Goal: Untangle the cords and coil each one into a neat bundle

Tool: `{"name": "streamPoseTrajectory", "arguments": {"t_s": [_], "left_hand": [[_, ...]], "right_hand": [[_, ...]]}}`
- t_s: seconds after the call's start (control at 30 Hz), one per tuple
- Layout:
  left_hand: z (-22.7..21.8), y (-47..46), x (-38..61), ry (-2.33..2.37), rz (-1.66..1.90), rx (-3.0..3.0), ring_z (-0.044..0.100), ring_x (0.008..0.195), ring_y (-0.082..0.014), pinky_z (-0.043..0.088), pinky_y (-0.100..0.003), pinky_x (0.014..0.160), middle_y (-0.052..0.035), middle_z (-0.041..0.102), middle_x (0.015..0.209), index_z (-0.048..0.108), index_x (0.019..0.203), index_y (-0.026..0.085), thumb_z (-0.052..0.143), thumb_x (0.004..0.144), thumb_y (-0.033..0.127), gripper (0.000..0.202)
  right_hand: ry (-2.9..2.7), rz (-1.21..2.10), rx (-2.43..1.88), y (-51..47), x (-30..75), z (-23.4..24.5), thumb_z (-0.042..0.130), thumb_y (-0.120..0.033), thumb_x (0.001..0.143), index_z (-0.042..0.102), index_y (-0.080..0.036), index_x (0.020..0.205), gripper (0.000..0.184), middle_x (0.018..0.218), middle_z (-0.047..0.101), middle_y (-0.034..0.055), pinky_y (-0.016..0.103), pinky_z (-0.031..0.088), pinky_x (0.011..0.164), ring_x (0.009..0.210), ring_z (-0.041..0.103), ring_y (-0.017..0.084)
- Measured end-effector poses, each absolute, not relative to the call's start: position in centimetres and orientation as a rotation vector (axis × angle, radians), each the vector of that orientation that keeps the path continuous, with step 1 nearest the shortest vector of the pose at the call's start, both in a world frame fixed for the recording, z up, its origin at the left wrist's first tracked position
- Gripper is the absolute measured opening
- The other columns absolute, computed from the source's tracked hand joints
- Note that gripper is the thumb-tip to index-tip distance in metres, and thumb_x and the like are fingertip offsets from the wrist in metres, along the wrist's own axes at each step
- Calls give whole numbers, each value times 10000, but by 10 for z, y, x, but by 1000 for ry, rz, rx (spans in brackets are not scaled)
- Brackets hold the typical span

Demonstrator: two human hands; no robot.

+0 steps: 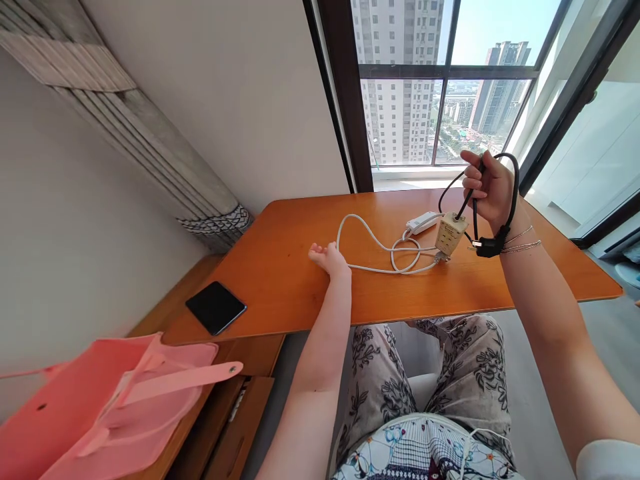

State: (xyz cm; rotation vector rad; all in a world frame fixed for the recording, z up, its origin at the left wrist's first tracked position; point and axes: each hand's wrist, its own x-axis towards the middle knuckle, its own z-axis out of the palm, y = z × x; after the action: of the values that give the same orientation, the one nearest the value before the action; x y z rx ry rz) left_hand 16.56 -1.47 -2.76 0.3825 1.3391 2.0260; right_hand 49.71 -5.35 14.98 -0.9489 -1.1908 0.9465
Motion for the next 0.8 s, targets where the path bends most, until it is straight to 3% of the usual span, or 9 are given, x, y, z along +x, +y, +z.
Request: {"name": "streamPoseTrajectory", "arguments": {"t_s": [0.1,0.17,0.23,0.37,0.43,0.53,0.63,0.7,0.8], "left_hand": [[-20,-31,182,1354,2232,900,509,1300,-185,459,-297,1013,-97,512,1358,530,1040,228,620,727,-19,409],[-13,-43,199,1174,2135,1224,520,1305,-223,414,-348,1094,-110,585,1280,600,988,213,655,744,4,326],[-6,-53,217,972,1948,1424,579,1212,-246,417,-377,1092,-106,650,1164,659,920,214,707,754,50,238],[8,-59,247,734,1554,1657,617,1100,-275,434,-412,1059,-105,696,1059,728,896,220,772,782,194,125],[11,-57,257,653,1391,1658,634,1102,-284,451,-419,1039,-114,701,1131,734,1010,218,809,770,280,259],[7,-55,268,555,1255,1679,598,1247,-317,444,-441,1072,-131,639,1338,671,1199,228,886,681,358,575],[-2,-58,276,567,1237,1757,561,1307,-344,430,-460,1100,-138,628,1347,611,1282,229,950,579,355,790],[-6,-63,280,562,1196,1767,628,1203,-324,479,-451,1039,-133,666,1256,586,1298,222,926,630,369,764],[-8,-66,282,514,1162,1748,693,1003,-256,541,-406,917,-107,702,1122,602,1225,214,843,746,415,572]], "right_hand": [[-1213,984,-923,-60,484,151,569,-673,920,696,-228,1005,471,641,500,-23,210,299,417,545,480,119],[-1229,1069,-834,-66,471,152,612,-667,899,694,-214,980,467,611,459,-40,194,254,372,510,455,103],[-1243,1130,-766,-71,459,151,640,-652,891,693,-204,967,457,599,451,-47,188,244,346,498,465,99],[-1320,1150,-750,-81,440,145,668,-612,898,693,-196,974,424,649,553,-18,203,401,409,600,603,138],[-1360,1164,-748,-85,434,143,684,-583,899,696,-190,967,399,690,597,1,222,469,471,665,647,160],[-1388,1183,-745,-90,429,141,707,-535,896,700,-177,965,364,756,643,25,240,514,534,737,673,172],[-1404,1219,-743,-93,424,139,728,-495,886,707,-166,1003,349,853,685,48,247,531,572,799,678,173],[-1415,1247,-726,-95,421,138,726,-499,886,707,-167,1020,358,894,697,53,257,547,613,820,679,172],[-1477,1240,-736,-97,422,138,698,-538,899,709,-166,1016,390,911,708,60,279,560,684,826,680,170]]}}
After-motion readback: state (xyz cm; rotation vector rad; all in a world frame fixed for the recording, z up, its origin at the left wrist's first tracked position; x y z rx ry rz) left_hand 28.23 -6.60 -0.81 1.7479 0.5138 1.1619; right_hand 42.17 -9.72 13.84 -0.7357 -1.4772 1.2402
